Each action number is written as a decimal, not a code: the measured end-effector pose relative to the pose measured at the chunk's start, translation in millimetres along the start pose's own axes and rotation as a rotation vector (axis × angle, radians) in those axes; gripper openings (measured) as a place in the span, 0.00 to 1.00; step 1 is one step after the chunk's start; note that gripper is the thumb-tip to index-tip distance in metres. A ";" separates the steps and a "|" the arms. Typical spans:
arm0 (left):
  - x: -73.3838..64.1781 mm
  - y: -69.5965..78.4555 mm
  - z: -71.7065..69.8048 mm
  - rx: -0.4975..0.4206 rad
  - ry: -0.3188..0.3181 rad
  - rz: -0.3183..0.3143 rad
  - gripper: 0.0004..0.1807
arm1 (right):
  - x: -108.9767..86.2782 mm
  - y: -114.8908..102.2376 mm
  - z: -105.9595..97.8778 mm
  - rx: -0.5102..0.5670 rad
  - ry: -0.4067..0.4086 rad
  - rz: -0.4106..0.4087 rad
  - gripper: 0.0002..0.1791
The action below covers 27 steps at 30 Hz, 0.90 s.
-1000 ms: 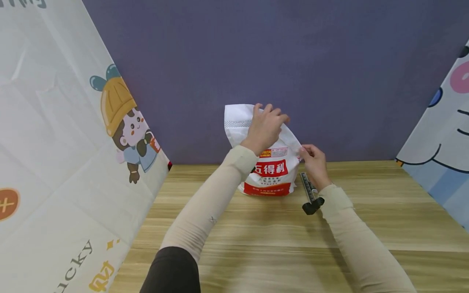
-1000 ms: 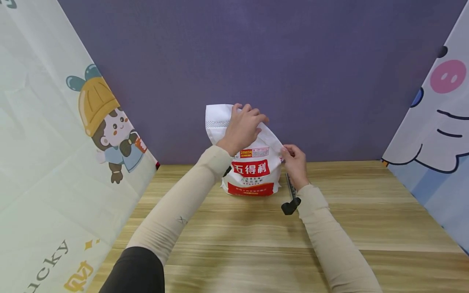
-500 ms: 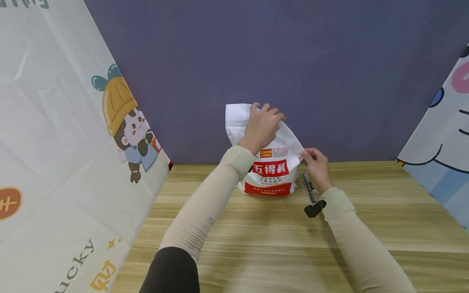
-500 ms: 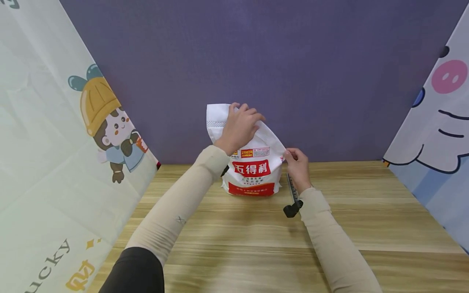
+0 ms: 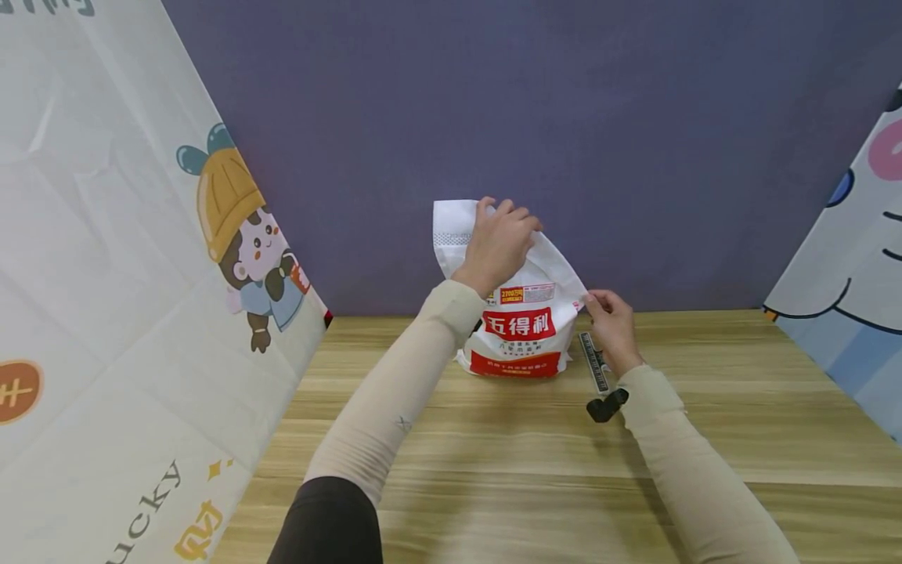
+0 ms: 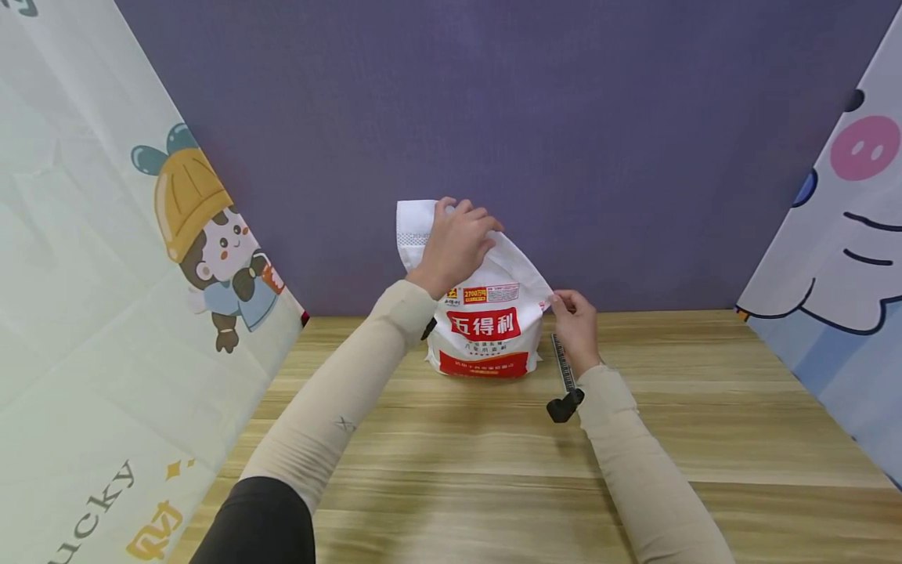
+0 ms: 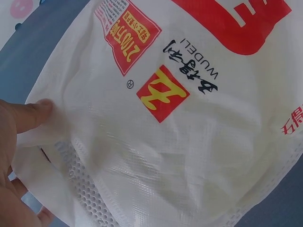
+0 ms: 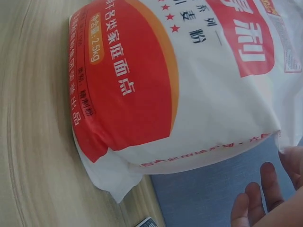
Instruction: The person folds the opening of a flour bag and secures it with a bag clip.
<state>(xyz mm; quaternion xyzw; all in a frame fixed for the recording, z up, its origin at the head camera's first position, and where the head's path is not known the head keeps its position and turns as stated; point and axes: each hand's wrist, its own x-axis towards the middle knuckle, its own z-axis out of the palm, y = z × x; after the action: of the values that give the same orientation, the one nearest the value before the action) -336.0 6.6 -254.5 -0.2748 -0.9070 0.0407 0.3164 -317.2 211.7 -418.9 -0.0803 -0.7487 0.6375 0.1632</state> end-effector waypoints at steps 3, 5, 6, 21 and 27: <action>-1.0 -1.1 0.4 -0.008 0.004 0.001 0.12 | 0.5 2.3 -0.6 -0.006 0.014 0.007 0.19; -1.5 -1.6 0.8 -0.010 0.010 0.003 0.12 | 0.6 3.3 -1.0 -0.007 0.017 0.009 0.19; -1.9 -1.6 0.9 -0.012 0.013 0.003 0.12 | 0.4 3.3 -1.2 -0.012 0.015 0.011 0.19; -4.2 -2.5 3.7 -0.012 0.032 0.013 0.11 | 0.1 7.2 -6.6 0.001 0.000 0.028 0.21; -2.3 -1.7 4.0 -0.011 0.029 0.010 0.11 | 2.1 13.8 -18.4 0.053 0.020 0.055 0.18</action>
<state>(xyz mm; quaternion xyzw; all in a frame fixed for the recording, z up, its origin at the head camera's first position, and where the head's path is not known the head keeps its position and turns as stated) -337.7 4.4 -258.6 -0.2814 -0.9012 0.0334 0.3278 -313.9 231.8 -429.7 -0.1030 -0.7274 0.6604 0.1553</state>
